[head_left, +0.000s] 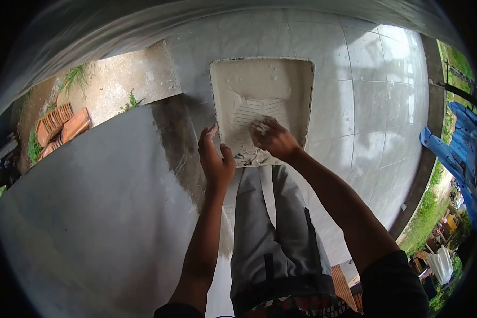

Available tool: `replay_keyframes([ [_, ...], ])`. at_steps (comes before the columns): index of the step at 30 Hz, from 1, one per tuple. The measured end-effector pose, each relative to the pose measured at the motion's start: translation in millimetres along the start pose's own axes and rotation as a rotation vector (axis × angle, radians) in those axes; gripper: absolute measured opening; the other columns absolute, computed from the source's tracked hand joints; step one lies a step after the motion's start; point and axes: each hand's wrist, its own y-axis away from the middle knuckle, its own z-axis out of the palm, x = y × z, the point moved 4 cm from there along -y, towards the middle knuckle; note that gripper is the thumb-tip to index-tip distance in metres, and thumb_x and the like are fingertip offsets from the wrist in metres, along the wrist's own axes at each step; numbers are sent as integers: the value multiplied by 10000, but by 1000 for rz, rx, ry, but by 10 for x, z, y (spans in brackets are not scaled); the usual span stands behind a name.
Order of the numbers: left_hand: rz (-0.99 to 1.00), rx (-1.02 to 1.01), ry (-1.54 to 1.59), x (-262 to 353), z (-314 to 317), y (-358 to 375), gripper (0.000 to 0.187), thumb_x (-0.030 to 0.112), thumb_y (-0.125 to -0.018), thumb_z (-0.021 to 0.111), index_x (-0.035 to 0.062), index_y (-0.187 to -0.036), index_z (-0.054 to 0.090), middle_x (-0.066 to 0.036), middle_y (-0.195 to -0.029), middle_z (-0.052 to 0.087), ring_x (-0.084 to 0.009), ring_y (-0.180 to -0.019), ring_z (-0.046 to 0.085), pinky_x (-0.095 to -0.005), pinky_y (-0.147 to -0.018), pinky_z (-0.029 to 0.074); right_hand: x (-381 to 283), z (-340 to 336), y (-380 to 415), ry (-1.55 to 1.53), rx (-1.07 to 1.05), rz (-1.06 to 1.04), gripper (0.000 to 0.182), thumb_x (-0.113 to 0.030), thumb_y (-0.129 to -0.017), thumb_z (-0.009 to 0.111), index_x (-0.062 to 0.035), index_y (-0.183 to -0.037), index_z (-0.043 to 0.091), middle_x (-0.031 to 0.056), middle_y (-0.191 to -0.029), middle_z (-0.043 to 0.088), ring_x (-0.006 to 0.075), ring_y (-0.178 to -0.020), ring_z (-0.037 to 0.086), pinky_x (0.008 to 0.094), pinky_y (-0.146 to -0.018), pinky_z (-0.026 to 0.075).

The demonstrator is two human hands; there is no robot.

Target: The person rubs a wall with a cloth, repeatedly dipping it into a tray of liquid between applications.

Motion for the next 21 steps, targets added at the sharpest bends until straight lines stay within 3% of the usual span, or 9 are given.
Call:
replay_keyframes([
  [2, -1, -2, -22, 13, -29, 17, 481, -2, -849, 505, -34, -1329, 520, -249, -1342, 556, -425, -1307, 508, -494, -1115, 398, 21, 116, 145, -54, -110, 73, 288, -216, -849, 625, -86, -1095, 697, 105, -1250, 681, 236, -1246, 602, 414, -1143, 407],
  [5, 5, -31, -64, 50, 3, 56, 495, 9, -851, 505, -32, -1344, 499, -243, -1355, 554, -439, -1324, 486, -523, -1110, 388, 18, -45, -357, 26, 35, -59, 330, -245, -866, 633, -76, -1145, 682, 108, -1230, 690, 228, -1221, 614, 420, -1147, 397],
  [8, 24, -56, -118, 139, 42, 81, 510, 26, -852, 507, -32, -1358, 474, -231, -1368, 558, -458, -1344, 458, -558, -1109, 372, 92, 113, -462, -32, 6, -6, 364, -261, -872, 627, -45, -1161, 668, 125, -1211, 694, 236, -1205, 619, 423, -1158, 377],
  [10, 36, -70, -143, 200, 46, 79, 512, 32, -854, 507, -36, -1359, 466, -232, -1372, 557, -461, -1350, 452, -561, -1112, 369, 79, 149, -267, 102, -16, -30, 370, -243, -864, 631, -15, -1153, 664, 135, -1182, 704, 242, -1185, 636, 423, -1150, 387],
  [13, 75, -69, -145, 295, 98, 42, 514, 35, -851, 511, -43, -1355, 453, -229, -1390, 553, -471, -1362, 438, -567, -1118, 364, 50, 81, 235, 52, -7, 111, 362, -208, -839, 630, -12, -1141, 669, 137, -1159, 712, 251, -1152, 658, 422, -1137, 403],
  [15, 85, -104, -154, 334, 151, 28, 508, 37, -852, 513, -49, -1348, 450, -223, -1403, 549, -475, -1370, 429, -572, -1121, 360, 35, -110, 365, 14, -125, 48, 342, -191, -825, 631, -30, -1123, 680, 138, -1141, 716, 250, -1123, 672, 420, -1119, 421],
  [21, 67, -104, -138, 405, 289, 100, 516, 40, -855, 512, -43, -1359, 442, -221, -1406, 547, -473, -1382, 416, -571, -1132, 348, 195, 27, -51, -84, 15, 136, 337, -224, -841, 640, -60, -1132, 687, 113, -1172, 705, 253, -1179, 639, 428, -1120, 415],
])
